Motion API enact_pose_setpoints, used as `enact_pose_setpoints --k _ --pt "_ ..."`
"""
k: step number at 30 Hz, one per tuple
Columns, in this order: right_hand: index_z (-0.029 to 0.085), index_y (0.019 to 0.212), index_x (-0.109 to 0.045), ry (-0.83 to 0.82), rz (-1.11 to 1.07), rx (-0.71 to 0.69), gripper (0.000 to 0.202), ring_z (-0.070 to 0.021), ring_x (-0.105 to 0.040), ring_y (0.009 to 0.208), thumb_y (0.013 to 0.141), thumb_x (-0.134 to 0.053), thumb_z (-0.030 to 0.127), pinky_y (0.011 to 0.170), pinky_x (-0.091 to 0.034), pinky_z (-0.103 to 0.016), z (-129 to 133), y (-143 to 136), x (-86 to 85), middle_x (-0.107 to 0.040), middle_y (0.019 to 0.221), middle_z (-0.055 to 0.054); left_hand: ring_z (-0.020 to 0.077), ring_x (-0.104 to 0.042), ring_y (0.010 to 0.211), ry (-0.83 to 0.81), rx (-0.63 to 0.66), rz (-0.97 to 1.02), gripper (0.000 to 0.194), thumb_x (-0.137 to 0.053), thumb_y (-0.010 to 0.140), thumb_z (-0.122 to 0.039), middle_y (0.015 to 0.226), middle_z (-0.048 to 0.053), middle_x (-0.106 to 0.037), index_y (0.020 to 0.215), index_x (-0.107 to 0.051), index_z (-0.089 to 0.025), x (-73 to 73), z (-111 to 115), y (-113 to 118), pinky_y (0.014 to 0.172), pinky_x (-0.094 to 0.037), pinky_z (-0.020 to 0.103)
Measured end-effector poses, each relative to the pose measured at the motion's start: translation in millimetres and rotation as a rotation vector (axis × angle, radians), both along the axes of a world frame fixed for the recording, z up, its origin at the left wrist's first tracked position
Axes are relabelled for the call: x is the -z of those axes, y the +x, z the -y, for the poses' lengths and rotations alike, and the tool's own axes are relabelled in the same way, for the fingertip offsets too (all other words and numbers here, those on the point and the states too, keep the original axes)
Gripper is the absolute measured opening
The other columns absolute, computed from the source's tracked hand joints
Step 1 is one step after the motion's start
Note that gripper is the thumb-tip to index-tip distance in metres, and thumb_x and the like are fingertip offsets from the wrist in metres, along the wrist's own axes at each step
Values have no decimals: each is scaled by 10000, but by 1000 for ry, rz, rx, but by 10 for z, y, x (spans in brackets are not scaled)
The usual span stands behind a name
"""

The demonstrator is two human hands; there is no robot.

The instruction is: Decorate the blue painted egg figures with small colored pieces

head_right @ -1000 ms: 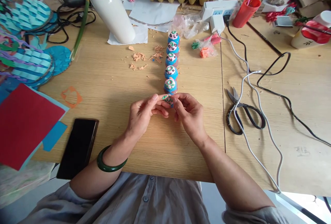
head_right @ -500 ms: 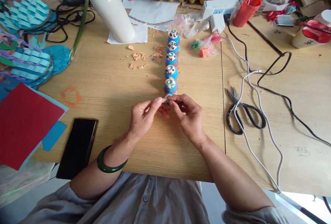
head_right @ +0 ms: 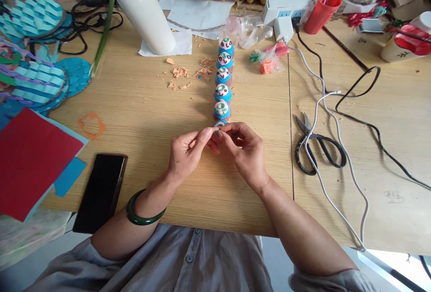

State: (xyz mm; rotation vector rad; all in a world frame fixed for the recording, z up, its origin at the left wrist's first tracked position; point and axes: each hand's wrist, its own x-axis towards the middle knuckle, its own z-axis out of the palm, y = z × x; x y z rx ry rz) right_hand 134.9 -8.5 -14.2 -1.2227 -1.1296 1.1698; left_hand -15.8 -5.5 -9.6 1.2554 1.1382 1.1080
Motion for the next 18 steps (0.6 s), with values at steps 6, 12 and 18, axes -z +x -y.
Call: enact_pose_setpoints --k 6,12,18 --pt "203 830 -702 18 28 35 306 -91 -593 580 827 -808 490 454 -460 -217 -1 2 -1 -719 790 -11 155 -720 657 -36 -31 66 425 -653 951 -522 893 67 -797 1192 -787 -198 -20 -5 6 661 -611 261" --pt "197 816 -687 -32 -27 14 359 -63 -517 486 796 -825 528 399 -420 -206 -21 2 -23 -691 739 5 155 -736 703 -96 -16 138 377 -770 867 -480 949 77 -810 1091 -806 -179 23 -31 1 694 -639 261" --pt "199 814 -710 46 44 19 262 -72 -550 537 843 -810 440 484 -476 -219 1 23 41 -699 738 9 131 -734 649 -131 -36 179 305 -848 783 -440 813 39 -796 906 -802 -165 32 -45 23 662 -627 224"
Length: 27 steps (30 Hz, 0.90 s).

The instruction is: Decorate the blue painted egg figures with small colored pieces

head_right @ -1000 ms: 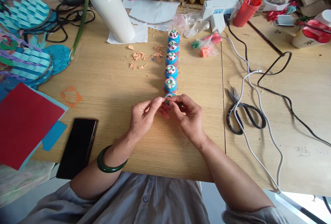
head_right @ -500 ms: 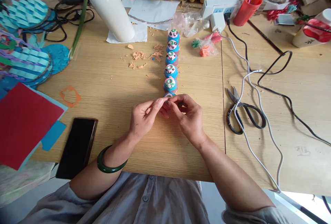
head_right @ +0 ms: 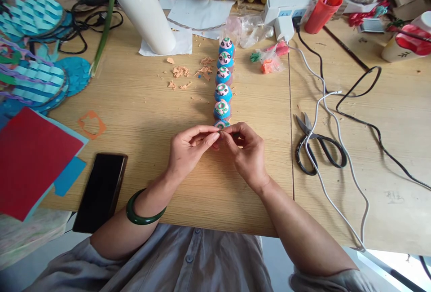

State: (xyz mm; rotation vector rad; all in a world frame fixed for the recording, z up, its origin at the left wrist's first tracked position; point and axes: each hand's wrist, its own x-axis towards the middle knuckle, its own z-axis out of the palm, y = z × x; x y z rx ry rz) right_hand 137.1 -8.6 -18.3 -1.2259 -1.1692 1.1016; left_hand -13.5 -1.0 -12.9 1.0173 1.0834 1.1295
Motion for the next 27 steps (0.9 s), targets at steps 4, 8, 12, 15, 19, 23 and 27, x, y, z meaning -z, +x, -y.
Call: enact_pose_setpoints --k 4,8,12,15,19,23,27 --pt "200 803 -708 8 31 5 270 -80 -561 551 848 -803 449 504 -491 -228 4 2 17 -693 728 7 132 -728 624 -31 6 2 317 -870 750 -437 766 28 -784 886 -792 -161 -16 -11 0 642 -617 225" --pt "201 896 -729 -29 -27 -8 269 -75 -557 563 835 -817 447 475 -470 -209 -2 -17 -9 -693 770 5 126 -718 605 -23 3 -3 315 -853 768 -445 764 35 -784 871 -784 -155 -9 -26 -20 621 -605 220" --pt "200 960 -739 -62 -89 35 317 -66 -516 544 865 -772 501 433 -459 -197 -19 -13 -35 -673 791 5 113 -707 600 3 -64 -40 297 -835 791 -427 767 35 -780 882 -774 -151 28 -66 -63 608 -599 208" --pt "195 920 -746 -74 -89 105 336 -66 -484 523 877 -747 528 421 -456 -197 -54 19 -11 -594 713 24 103 -693 587 -20 -111 -64 279 -833 784 -396 733 22 -756 867 -756 -140 57 -109 -103 589 -599 199" --pt "192 898 -745 -125 -122 121 313 -72 -449 490 869 -759 504 386 -415 -197 -107 59 66 -503 618 50 90 -652 564 -59 -109 -60 232 -823 753 -340 682 1 -707 796 -726 -134 70 -149 -130 579 -618 215" --pt "190 898 -740 -150 -132 106 276 -74 -446 483 873 -755 464 383 -408 -199 -128 65 120 -501 603 56 87 -634 575 -75 -75 -53 213 -802 748 -324 686 1 -691 782 -716 -132 83 -165 -123 592 -640 236" --pt "190 900 -738 -154 -125 104 249 -74 -449 482 883 -739 438 386 -418 -197 -133 58 136 -509 603 56 89 -640 579 -83 -71 -62 231 -799 746 -342 692 10 -700 795 -714 -133 120 -188 -114 586 -625 221"
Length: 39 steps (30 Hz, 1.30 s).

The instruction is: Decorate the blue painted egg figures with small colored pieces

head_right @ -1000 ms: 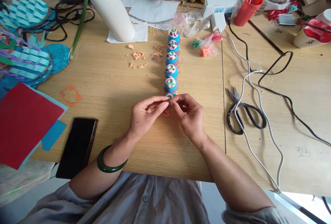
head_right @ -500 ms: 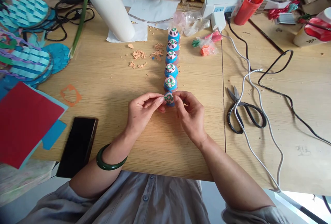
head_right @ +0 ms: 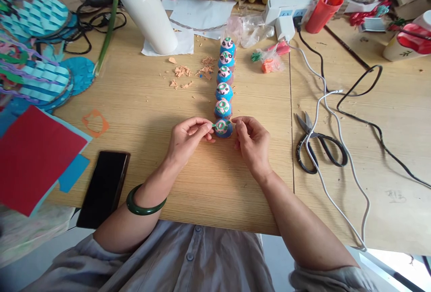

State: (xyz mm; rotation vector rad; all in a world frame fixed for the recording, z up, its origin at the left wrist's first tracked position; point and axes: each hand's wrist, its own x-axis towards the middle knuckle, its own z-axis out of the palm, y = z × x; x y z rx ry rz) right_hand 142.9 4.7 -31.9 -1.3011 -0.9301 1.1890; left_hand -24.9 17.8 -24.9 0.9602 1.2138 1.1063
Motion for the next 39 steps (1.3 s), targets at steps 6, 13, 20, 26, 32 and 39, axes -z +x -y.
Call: enact_pose_setpoints --k 6,13,20,26,32,39 --pt "186 900 -736 13 4 -4 247 -75 -456 482 884 -736 432 384 -408 -201 -5 1 14 -527 608 51 89 -628 570 17 5 -4 294 -817 738 -403 678 5 -687 793 -710 -135 59 -34 22 567 -621 223" --pt "176 909 -734 -8 50 -12 262 -66 -459 447 893 -716 437 386 -394 -206 -2 -5 3 -521 584 63 88 -626 550 32 12 -28 331 -840 722 -443 653 -5 -683 772 -710 -142 79 -55 43 540 -617 214" --pt "187 949 -704 -22 113 9 187 -81 -549 443 881 -692 361 441 -437 -224 -7 -3 22 -561 592 71 76 -601 532 4 -16 -46 307 -839 709 -409 632 -11 -673 745 -707 -134 36 -57 71 513 -600 190" --pt "212 989 -671 -31 102 10 200 -128 -643 519 854 -694 358 521 -554 -273 -17 -21 49 -590 632 62 75 -595 549 -9 4 -79 333 -853 704 -430 665 -2 -680 751 -705 -135 30 -57 77 506 -581 178" --pt "200 952 -692 -54 90 -2 206 -128 -654 515 816 -711 354 503 -564 -264 -20 -9 36 -639 644 46 76 -586 529 -33 -26 -24 383 -847 716 -477 672 -6 -663 800 -694 -136 40 -73 62 510 -585 197" --pt "182 924 -704 -57 92 -32 209 -114 -614 516 806 -714 354 474 -563 -254 -26 13 47 -618 655 39 89 -618 558 -28 -40 13 361 -823 776 -457 700 10 -689 881 -707 -131 64 -84 34 569 -607 215"
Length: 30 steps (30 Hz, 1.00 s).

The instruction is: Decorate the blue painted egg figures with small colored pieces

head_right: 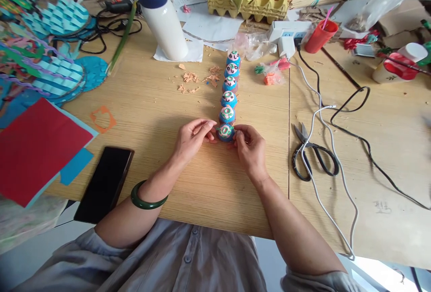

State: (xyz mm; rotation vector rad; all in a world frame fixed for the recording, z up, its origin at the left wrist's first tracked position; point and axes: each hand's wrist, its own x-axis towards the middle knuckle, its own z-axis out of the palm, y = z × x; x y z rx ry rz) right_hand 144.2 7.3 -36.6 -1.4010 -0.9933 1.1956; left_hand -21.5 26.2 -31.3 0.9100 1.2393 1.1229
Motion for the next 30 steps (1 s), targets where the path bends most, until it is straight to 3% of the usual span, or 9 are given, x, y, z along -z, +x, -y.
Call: enact_pose_setpoints --k 3,8,10,14,16,19,22,30 --pt "185 937 -695 27 -16 37 168 -115 -624 575 813 -701 298 520 -583 -253 -6 22 -16 -628 691 31 88 -610 569 24 -37 -6 368 -816 786 -458 750 19 -699 925 -716 -132 6 -1 -33 555 -605 218" --pt "204 950 -681 173 -138 150 137 -111 -696 787 814 -691 193 805 -662 -322 -21 69 -98 -704 915 -1 77 -584 600 188 -174 -63 336 -754 853 -466 812 23 -706 997 -746 -163 -61 30 -92 567 -592 192" --pt "206 968 -677 204 -173 175 144 -116 -718 797 831 -720 215 832 -664 -339 -20 69 -139 -729 924 -6 84 -588 611 258 -179 -98 312 -721 885 -463 787 20 -697 984 -754 -169 -102 61 -94 585 -593 194" --pt "217 1078 -654 200 -170 142 272 -121 -724 684 867 -761 351 693 -650 -309 21 38 -217 -773 933 -18 109 -650 676 353 -109 -141 289 -672 937 -442 797 29 -715 999 -764 -175 -163 153 -62 609 -589 196" --pt "221 1142 -644 183 -120 101 332 -106 -660 545 894 -737 421 560 -588 -267 68 11 -257 -757 804 6 116 -681 735 421 -47 -196 272 -648 965 -417 888 48 -751 1033 -769 -183 -191 206 -38 655 -590 201" --pt "226 1203 -655 201 -3 71 358 -83 -475 381 930 -693 454 404 -410 -224 168 -38 -314 -587 520 87 132 -698 803 569 70 -291 219 -672 958 -369 965 71 -770 1013 -786 -190 -231 269 3 731 -585 226" --pt "254 1236 -661 258 79 22 350 -86 -428 374 950 -670 455 388 -358 -231 269 -83 -343 -499 473 108 149 -692 775 623 181 -258 195 -769 883 -368 887 72 -760 938 -790 -182 -240 297 43 680 -568 238" --pt "245 1235 -676 222 67 -111 366 -95 -499 368 966 -644 492 387 -403 -233 317 -101 -328 -585 497 84 132 -683 701 557 256 -178 172 -742 894 -345 829 49 -744 832 -783 -189 -186 295 60 645 -572 231"
